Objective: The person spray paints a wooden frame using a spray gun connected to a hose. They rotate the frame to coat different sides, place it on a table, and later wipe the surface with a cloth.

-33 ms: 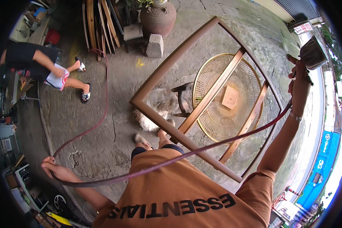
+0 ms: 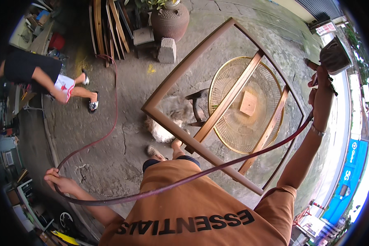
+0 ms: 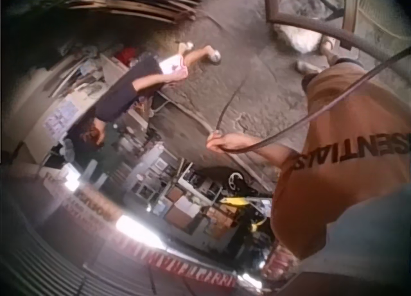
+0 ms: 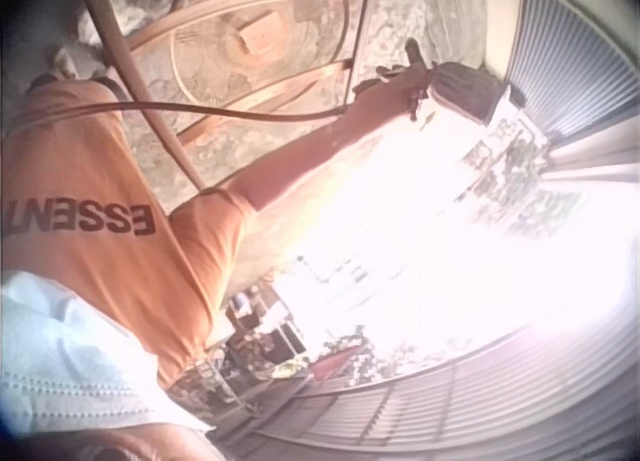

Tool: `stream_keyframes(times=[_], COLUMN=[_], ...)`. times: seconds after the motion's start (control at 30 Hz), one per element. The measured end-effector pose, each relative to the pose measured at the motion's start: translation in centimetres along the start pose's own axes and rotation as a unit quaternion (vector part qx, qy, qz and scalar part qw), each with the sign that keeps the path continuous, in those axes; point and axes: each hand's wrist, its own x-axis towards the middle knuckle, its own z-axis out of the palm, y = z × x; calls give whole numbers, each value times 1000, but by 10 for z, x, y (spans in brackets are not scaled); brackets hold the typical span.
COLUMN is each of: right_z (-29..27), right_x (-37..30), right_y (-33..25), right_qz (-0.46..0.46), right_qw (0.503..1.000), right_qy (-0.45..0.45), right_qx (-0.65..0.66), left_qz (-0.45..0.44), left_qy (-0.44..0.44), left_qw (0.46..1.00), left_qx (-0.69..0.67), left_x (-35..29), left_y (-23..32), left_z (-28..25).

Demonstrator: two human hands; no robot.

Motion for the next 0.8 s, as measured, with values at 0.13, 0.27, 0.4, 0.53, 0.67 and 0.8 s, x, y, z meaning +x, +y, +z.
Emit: stream_keyframes(times=[0.13,0.27,0.4,0.53,0.67,0.8], right_z=[3,-19,-16,-44,-62,-76], right_x=[-62,-113,-152,-184,-248,-293], right_y=[-29,-45,-72,-50,-55,-51], right_qz=[16,-1,-17,29,43,30], right_qw=[997,990,998,999,997,989], right_qy=[-51,-133,-51,-21,-62,-129], right_qx=[52,46,-27,-36,3,70], left_qz=[8,16,20,14,19,26], left_qy=[20,-4,-17,-11,-25,-41], left_qw=[1000,999,998,999,998,996], left_qx=[-5,-36,-62,-29,-54,-73], left_x=[14,26,31,33,40,46], left_y=[-16,-46,-61,-67,-81,-88], left_z=[-12,-28,-51,-68,-81,-93])
